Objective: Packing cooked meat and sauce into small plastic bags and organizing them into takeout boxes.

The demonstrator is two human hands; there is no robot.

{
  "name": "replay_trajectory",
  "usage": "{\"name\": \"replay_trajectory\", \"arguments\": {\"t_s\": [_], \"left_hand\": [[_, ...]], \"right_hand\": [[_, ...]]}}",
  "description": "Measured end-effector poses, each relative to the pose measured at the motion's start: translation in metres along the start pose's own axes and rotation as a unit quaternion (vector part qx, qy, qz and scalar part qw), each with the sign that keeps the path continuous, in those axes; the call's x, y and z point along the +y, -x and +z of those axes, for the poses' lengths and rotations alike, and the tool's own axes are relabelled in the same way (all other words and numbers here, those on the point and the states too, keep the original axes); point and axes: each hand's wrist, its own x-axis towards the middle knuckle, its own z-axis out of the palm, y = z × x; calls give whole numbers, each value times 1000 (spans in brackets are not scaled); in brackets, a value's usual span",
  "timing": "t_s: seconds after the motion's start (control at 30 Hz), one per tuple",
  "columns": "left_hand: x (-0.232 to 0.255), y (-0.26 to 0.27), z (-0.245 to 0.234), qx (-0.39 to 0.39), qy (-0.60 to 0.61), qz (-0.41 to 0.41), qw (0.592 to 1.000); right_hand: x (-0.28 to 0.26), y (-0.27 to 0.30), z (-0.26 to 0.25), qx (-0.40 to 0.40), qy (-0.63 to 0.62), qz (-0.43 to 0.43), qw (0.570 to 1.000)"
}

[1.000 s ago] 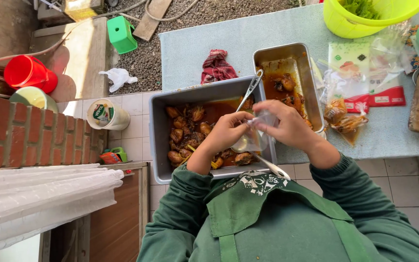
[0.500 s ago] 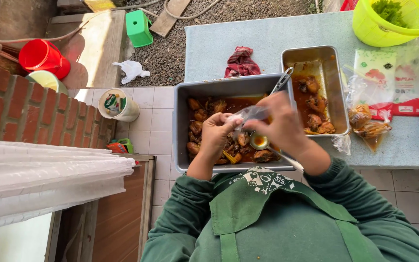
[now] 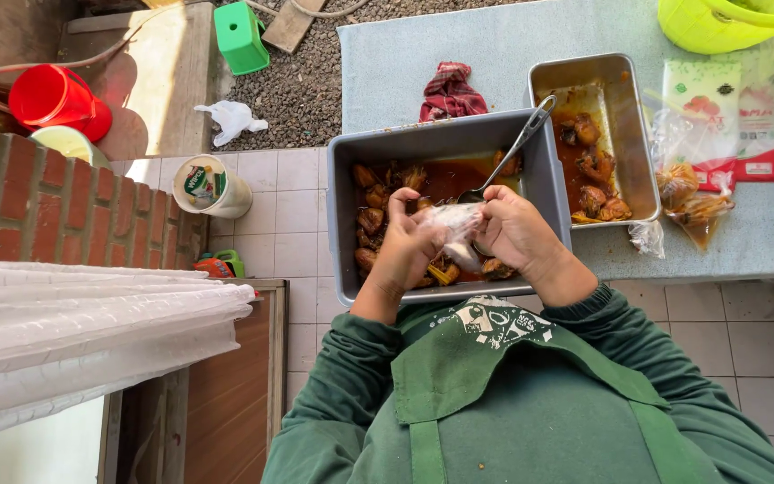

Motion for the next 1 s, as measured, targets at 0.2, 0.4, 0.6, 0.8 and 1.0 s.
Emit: {"name": "replay_trajectory", "arguments": {"t_s": [0.2,0.4,0.6,0.8,1.0], "left_hand": [[-27,-14,-5,42,-178,56,982],[-15,-7,-6,8,40,-58,997],[-11,-3,11,-16,-44,-71,996],[-31,-4,6,-43,30,-9,999],[-33,-20,10,-10,1,-27,1000]], "right_hand": [[2,17,49,84,288,-86,950],[-1,34,51,75,427,-199,879],[-1,29,12,54,224,-158,960],[-10,30,35,78,295,-124,944],[0,24,15,62,190,-99,975]]}}
